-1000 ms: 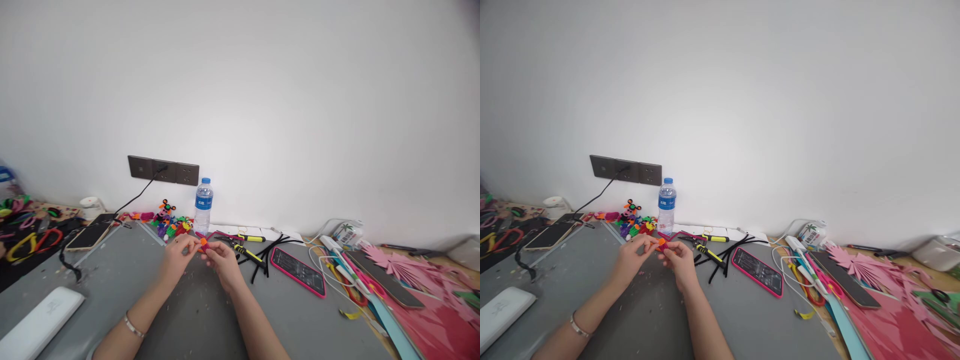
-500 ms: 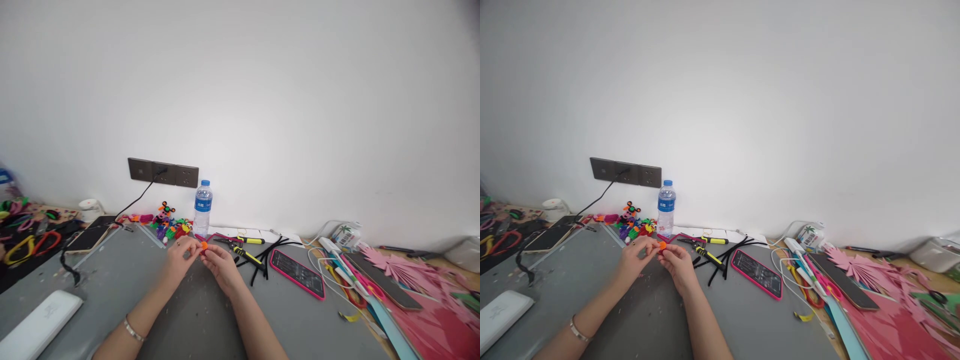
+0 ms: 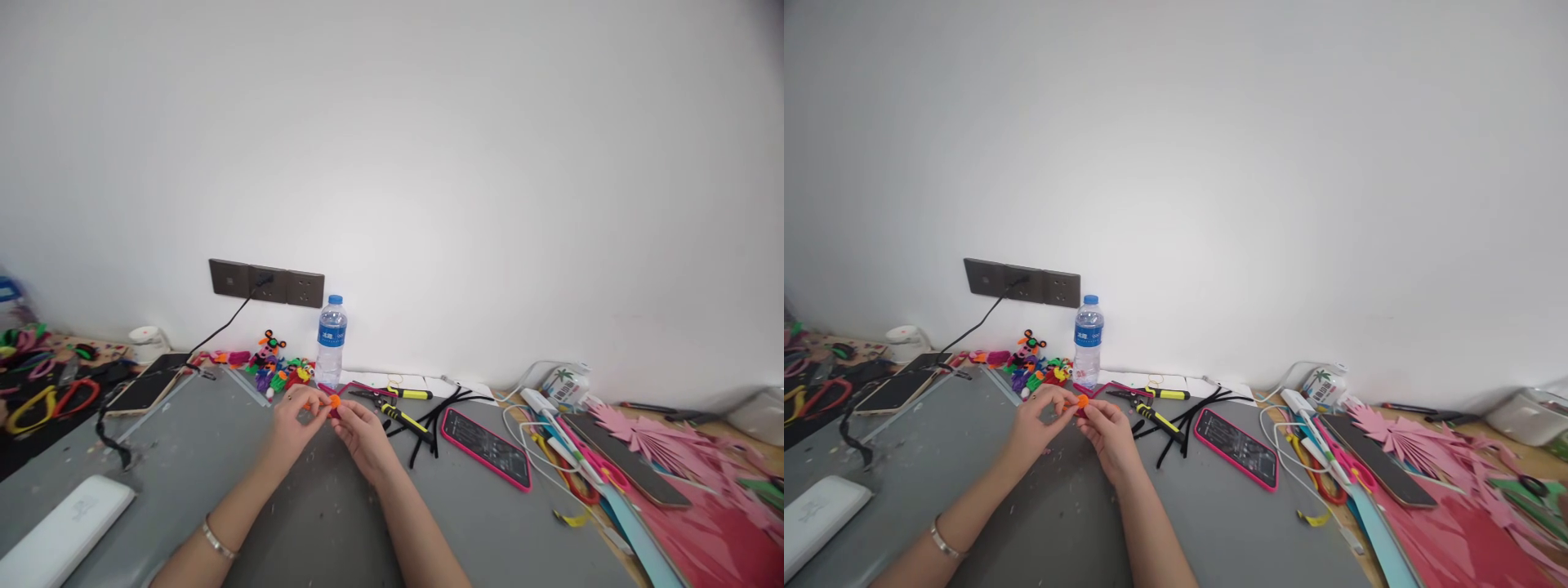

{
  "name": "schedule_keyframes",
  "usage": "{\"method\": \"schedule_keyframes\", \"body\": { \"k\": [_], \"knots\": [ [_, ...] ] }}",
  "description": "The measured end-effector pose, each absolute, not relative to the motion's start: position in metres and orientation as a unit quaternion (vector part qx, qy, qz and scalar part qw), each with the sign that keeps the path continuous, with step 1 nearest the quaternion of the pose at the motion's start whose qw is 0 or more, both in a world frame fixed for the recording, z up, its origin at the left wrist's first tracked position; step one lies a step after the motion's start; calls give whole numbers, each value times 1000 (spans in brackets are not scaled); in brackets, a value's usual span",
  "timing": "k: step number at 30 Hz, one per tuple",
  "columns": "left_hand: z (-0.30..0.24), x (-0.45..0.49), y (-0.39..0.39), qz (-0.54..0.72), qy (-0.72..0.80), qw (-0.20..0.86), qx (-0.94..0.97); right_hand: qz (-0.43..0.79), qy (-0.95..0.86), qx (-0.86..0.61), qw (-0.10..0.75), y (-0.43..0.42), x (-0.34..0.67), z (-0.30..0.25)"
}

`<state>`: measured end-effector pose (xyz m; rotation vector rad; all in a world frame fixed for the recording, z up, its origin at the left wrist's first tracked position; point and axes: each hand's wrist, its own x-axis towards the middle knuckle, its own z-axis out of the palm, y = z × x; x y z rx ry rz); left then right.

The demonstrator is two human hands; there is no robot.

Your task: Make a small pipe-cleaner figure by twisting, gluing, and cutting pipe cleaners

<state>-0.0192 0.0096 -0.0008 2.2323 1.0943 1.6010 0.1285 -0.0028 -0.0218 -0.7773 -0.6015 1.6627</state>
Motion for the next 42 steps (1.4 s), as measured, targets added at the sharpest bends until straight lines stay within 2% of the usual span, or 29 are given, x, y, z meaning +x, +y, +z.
{"method": "schedule_keyframes", "body": {
  "k": [42],
  "knots": [
    [4, -13, 4, 554, 376, 166, 724, 717, -235, -326, 570, -4, 127, -21]
  ]
}}
